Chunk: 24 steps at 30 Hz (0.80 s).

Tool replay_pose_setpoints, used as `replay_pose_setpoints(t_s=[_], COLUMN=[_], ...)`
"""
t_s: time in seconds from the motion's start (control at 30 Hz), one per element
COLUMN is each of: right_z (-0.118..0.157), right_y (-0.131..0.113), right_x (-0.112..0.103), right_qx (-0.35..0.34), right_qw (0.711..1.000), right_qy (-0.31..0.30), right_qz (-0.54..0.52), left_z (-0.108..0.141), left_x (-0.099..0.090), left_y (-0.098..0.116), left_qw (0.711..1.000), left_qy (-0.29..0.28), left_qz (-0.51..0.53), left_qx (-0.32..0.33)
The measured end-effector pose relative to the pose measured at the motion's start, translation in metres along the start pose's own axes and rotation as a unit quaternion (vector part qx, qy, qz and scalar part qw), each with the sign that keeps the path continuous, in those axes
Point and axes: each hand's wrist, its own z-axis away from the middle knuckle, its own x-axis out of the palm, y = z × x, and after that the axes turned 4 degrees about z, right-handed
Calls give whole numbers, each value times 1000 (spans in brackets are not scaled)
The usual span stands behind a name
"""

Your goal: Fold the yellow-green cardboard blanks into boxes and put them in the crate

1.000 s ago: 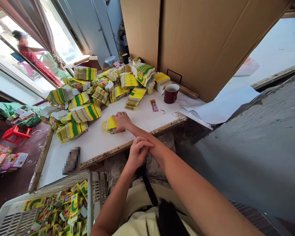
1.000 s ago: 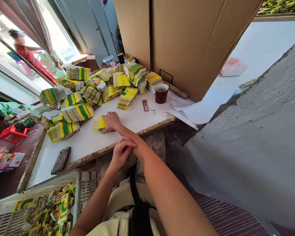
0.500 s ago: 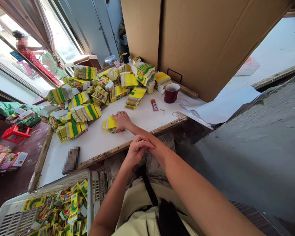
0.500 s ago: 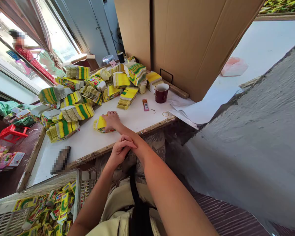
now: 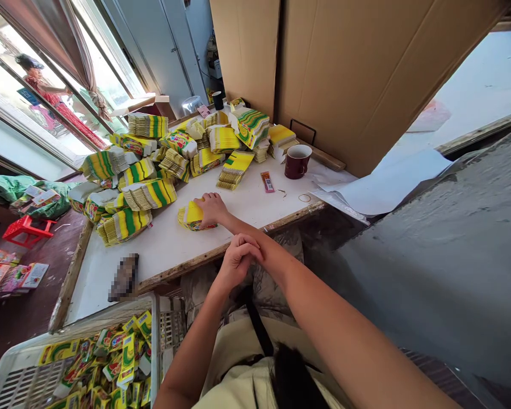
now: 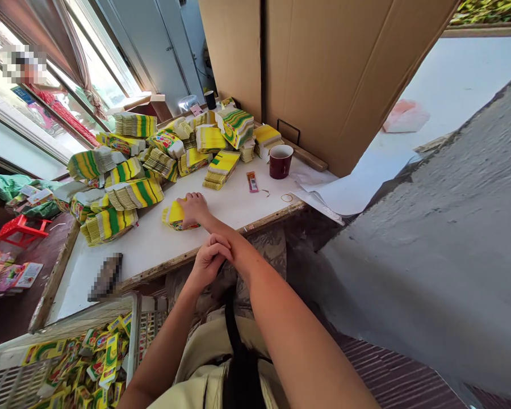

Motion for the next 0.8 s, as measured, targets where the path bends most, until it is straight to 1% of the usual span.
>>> replay_pose_setpoints(t_s=[0.07,0.13,0.27,0.33,0.43,0.57,0.8], right_z=[0,1,1,1,1,2,3], right_y=[0,0,0,0,-1,-1,-1], right_x=[-1,-2,-3,-3,-3,-5,-7], right_qx=[1,1,2,2,4,5,3], right_qw=[1000,1000,1000,1000,1000,1000,1000], right_qy=[-1,-1,-1,-2,-3,-3,-4], right_qz=[0,0,2,3,5,5,3], left_z=[0,1,2,1,-3,-7,-4], left_x=[0,1,4,7,12,14,10], left_y=[0,1,12,20,31,37,38], left_qw=[1000,1000,998,995,991,985,986], left_qy=[7,16,38,55,76,72,72], left_qz=[8,12,6,-16,-78,-126,-127], left_qx=[6,-2,-56,-76,-82,-93,-85])
